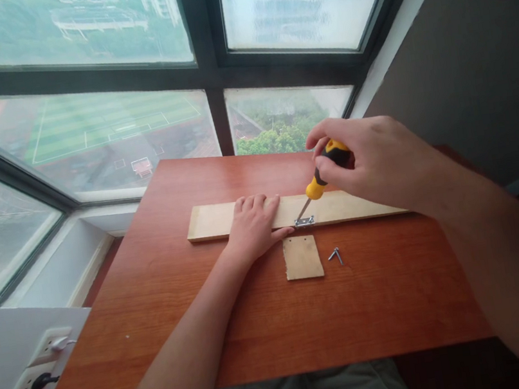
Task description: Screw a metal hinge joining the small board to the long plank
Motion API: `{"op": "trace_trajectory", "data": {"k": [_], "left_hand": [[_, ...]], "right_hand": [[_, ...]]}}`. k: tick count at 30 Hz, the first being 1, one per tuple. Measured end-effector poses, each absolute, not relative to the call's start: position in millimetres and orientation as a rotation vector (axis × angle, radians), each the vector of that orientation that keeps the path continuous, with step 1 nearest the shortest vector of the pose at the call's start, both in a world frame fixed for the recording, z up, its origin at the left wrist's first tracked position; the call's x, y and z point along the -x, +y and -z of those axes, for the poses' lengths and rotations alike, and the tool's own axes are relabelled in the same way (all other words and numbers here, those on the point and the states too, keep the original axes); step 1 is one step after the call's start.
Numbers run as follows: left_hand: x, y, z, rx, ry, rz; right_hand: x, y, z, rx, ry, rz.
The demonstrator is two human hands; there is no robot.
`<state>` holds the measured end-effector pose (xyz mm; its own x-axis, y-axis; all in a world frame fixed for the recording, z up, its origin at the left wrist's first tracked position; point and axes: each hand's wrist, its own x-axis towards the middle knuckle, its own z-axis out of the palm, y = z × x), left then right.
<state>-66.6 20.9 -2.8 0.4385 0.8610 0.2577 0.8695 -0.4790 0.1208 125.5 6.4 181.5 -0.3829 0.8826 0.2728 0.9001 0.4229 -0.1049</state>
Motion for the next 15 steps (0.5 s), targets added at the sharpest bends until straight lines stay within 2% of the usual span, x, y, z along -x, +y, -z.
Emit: {"op": "trace_trajectory", "data": {"k": [5, 11, 15], "left_hand": [[66.3, 20.3, 2.0, 2.639, -1.593, 0.446], [66.3, 20.3, 1.7, 2.648, -1.598, 0.45], [66.4, 20.4, 1.8, 2.635, -1.586, 0.439]], "right_hand": [[-127.6, 5.9, -182.5, 1.421, -2.47, -0.059], [-123.7, 7.9, -181.3, 1.556, -2.389, 0.157], [-125.3, 7.1, -180.6, 1.402, -2.473, 0.0]]}}
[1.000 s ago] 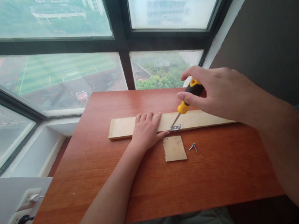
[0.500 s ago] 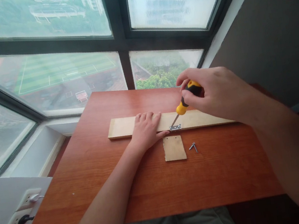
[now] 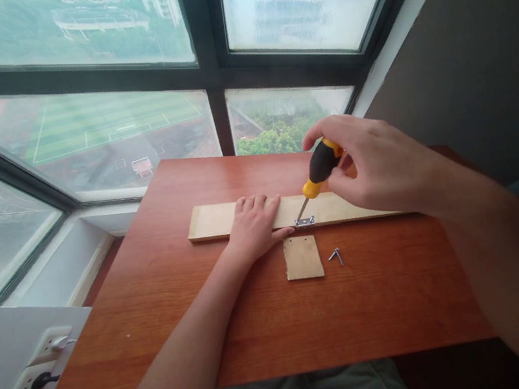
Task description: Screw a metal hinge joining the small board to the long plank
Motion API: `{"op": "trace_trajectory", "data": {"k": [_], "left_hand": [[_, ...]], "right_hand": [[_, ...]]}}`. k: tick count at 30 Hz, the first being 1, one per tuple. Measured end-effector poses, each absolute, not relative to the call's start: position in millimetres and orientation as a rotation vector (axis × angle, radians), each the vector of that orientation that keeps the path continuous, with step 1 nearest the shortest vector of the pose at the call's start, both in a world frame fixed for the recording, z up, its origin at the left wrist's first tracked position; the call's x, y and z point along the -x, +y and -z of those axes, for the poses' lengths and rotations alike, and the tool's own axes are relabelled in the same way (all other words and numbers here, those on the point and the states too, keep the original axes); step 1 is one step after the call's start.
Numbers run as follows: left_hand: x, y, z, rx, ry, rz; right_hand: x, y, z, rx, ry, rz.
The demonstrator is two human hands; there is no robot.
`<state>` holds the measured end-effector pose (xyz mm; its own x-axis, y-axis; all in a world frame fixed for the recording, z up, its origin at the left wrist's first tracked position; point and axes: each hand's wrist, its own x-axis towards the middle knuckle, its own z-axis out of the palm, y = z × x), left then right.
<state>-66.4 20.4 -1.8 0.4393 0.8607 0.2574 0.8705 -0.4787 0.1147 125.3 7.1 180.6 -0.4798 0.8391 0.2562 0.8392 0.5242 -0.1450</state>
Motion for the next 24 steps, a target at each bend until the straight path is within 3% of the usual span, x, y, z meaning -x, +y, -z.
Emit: {"op": "trace_trajectory", "data": {"k": [3, 9, 15, 24], "left_hand": [[66.4, 20.2, 1.9, 2.629, -1.585, 0.433], [66.5, 20.4, 3.0, 2.627, -1.589, 0.444], [66.2, 20.2, 1.0, 2.638, -1.6, 0.441], [66.0, 20.2, 0.7, 2.651, -1.601, 0.454]], "right_hand": [[-125.3, 6.4, -180.8, 1.387, -2.495, -0.048], [-121.1, 9.5, -179.3, 1.599, -2.353, 0.212], [-127.2, 7.7, -182.1, 1.439, -2.512, 0.038], [-123.5, 6.9, -181.9, 1.524, -2.435, 0.151]]}}
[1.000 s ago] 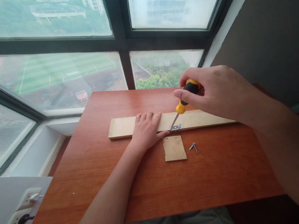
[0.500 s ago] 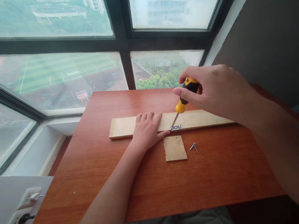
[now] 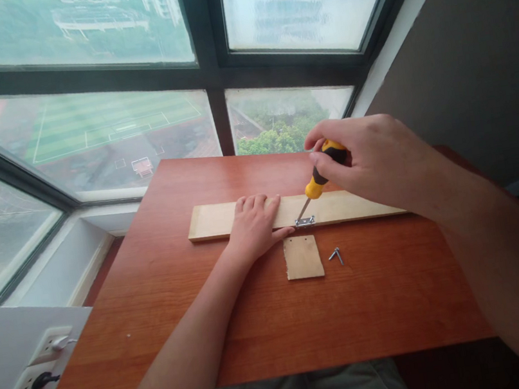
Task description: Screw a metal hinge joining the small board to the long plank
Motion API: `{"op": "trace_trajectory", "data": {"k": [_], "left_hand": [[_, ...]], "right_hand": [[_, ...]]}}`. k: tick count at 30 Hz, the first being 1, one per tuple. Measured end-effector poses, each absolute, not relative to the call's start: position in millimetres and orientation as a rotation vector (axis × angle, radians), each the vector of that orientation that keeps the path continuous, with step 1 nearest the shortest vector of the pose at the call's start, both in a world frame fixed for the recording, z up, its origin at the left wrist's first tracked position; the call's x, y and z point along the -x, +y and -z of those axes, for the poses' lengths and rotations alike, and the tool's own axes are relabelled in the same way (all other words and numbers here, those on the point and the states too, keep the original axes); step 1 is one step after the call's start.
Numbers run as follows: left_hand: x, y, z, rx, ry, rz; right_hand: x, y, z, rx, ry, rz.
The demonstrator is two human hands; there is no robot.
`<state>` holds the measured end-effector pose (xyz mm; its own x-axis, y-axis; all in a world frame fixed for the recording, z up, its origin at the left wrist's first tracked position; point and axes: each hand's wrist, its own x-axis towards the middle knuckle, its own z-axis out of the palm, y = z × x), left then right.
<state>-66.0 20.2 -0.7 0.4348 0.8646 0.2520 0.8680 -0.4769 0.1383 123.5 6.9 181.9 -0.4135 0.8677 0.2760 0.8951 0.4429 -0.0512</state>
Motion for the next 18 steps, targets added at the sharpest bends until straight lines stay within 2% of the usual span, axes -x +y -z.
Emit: {"op": "trace_trajectory", "data": {"k": [5, 12, 18], "left_hand": [[65.8, 19.9, 0.5, 2.642, -1.612, 0.448], [66.4, 20.6, 1.9, 2.642, -1.596, 0.46], [66.5, 20.3, 1.5, 2.636, -1.584, 0.449]], "right_hand": [[-129.7, 6.2, -185.3, 1.35, -2.604, -0.028], [-124.1, 9.8, -181.7, 1.459, -2.459, 0.196], [-128.3, 8.6, -185.3, 1.262, -2.583, -0.107]]}}
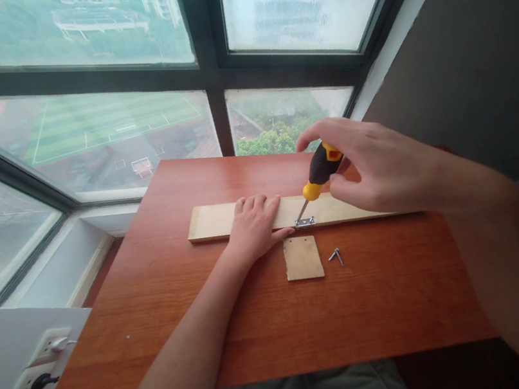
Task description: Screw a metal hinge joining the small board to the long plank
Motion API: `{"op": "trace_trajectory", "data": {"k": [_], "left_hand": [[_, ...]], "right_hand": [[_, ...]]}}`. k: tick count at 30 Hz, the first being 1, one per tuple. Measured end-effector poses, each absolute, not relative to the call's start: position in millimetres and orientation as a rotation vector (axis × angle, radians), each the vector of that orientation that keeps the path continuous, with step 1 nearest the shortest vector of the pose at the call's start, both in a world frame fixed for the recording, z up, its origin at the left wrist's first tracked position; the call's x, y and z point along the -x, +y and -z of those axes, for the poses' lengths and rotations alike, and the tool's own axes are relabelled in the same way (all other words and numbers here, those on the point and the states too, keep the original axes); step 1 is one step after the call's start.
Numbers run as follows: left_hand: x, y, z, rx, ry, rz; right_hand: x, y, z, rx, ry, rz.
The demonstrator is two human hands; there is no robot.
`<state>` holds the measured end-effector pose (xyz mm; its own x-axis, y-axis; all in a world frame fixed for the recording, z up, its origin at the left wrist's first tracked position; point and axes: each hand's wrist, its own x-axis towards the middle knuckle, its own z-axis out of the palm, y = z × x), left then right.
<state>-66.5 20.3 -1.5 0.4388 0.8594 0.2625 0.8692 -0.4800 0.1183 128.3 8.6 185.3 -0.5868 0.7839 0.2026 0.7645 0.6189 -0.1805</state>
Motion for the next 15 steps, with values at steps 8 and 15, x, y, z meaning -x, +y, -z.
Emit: {"op": "trace_trajectory", "data": {"k": [8, 15], "left_hand": [[66.7, 20.6, 2.2, 2.635, -1.586, 0.443], [66.4, 20.9, 2.2, 2.629, -1.583, 0.42]], "right_hand": [[-125.5, 8.7, -180.8, 1.464, -2.409, 0.096], [-126.4, 9.2, -181.2, 1.415, -2.452, 0.035]]}}
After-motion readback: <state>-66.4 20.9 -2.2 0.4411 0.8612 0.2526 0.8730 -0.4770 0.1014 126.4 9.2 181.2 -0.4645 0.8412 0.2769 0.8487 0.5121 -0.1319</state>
